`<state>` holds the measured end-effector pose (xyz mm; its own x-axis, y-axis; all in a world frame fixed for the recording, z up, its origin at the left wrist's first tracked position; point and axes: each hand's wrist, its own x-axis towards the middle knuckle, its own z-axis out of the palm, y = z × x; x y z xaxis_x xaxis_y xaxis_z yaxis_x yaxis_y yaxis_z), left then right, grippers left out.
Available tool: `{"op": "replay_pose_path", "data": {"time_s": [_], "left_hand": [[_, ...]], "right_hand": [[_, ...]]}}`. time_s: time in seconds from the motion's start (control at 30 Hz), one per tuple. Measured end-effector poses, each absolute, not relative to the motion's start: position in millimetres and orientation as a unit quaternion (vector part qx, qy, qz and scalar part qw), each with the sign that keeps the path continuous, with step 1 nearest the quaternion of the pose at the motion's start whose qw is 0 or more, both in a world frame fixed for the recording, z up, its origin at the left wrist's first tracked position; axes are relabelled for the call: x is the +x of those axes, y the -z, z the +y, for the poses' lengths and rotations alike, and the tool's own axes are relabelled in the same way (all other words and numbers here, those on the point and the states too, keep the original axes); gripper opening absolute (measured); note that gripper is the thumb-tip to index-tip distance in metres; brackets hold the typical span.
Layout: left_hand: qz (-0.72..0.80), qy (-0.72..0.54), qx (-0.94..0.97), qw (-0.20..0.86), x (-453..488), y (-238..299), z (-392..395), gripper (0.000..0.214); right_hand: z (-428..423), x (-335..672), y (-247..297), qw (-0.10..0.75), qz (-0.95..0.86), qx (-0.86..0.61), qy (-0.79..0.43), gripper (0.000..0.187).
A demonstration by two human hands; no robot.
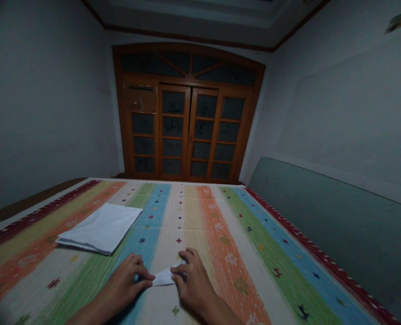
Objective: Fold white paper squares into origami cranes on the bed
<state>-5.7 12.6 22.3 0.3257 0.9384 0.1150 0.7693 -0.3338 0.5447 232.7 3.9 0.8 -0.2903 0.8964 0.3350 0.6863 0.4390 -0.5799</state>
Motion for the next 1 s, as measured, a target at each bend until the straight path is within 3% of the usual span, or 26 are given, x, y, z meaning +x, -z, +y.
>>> {"op": "replay_pose_path", "data": {"time_s": [0.23,0.4,0.57,1.0], "left_hand": [[0.541,-0.184,0.791,0.221,-11,-25,17,0.011],[0.499,-0.221,0.822,0.162,-3,-23,3,0.014],[0.479,-0.251,0.834,0.111,4,-13,-3,0.006],[0.42,-0.232,0.874,0.079,10,-14,-6,0.027]], "right_hand": [[-2,225,0,0.297,-0.815,-0.488,-0.095,0.026],[-3,225,7,0.246,-0.851,-0.46,-0.062,0.031],[-3,236,-9,0.215,-0.874,-0.423,-0.102,0.018],[-1,244,-21,0.239,-0.859,-0.413,-0.187,0.025]]}}
